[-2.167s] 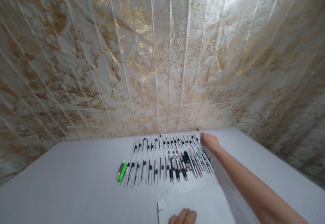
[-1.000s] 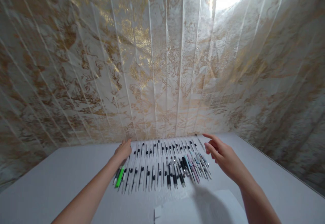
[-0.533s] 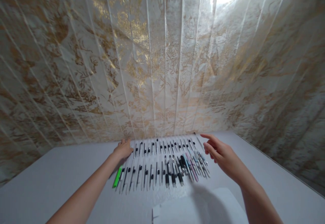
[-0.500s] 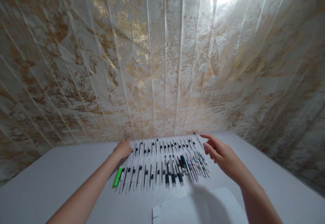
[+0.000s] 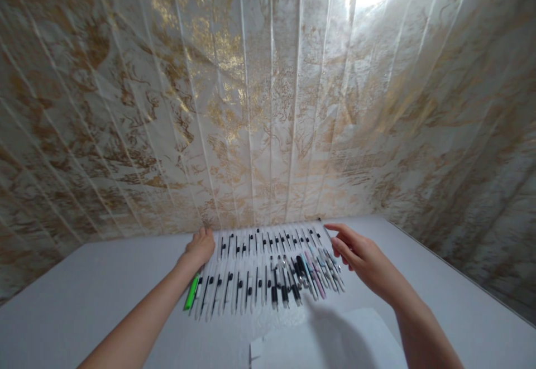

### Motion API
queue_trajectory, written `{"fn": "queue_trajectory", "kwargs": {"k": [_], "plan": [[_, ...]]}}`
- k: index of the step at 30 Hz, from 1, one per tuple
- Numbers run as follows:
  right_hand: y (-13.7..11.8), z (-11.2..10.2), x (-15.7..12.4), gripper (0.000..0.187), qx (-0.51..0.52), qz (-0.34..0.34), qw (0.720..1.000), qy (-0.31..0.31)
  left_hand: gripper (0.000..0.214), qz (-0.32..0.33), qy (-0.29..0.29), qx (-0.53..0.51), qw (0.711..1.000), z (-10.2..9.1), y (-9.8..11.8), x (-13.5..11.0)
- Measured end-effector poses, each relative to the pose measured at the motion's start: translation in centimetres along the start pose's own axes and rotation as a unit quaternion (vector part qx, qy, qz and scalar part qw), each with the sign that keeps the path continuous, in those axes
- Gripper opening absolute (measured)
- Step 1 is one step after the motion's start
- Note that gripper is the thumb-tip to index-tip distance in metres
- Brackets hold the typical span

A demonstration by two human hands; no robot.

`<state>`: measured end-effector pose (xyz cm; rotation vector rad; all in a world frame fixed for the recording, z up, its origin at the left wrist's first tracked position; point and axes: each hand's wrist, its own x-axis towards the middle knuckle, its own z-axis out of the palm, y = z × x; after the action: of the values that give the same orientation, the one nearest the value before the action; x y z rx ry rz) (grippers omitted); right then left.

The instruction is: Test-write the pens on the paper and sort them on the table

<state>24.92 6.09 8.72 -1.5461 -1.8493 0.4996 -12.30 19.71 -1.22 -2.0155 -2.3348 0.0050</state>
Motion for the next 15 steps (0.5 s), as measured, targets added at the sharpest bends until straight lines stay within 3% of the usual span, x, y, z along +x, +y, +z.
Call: {"fn": "queue_trajectory", "kwargs": {"k": [6, 15], "plan": [[-0.2, 0.4, 0.1, 0.042, -0.012, -0.002, 1.0, -0.008, 0.03, -0.019, 0.029, 0.026, 0.999, 0.6, 0.2, 0.5], [-0.5, 0.9, 0.3, 0.04, -0.025, -0.017, 0.999, -0.018, 0.031, -0.018, 0.004, 0.012, 1.0, 1.0, -0.5, 2.4]]}}
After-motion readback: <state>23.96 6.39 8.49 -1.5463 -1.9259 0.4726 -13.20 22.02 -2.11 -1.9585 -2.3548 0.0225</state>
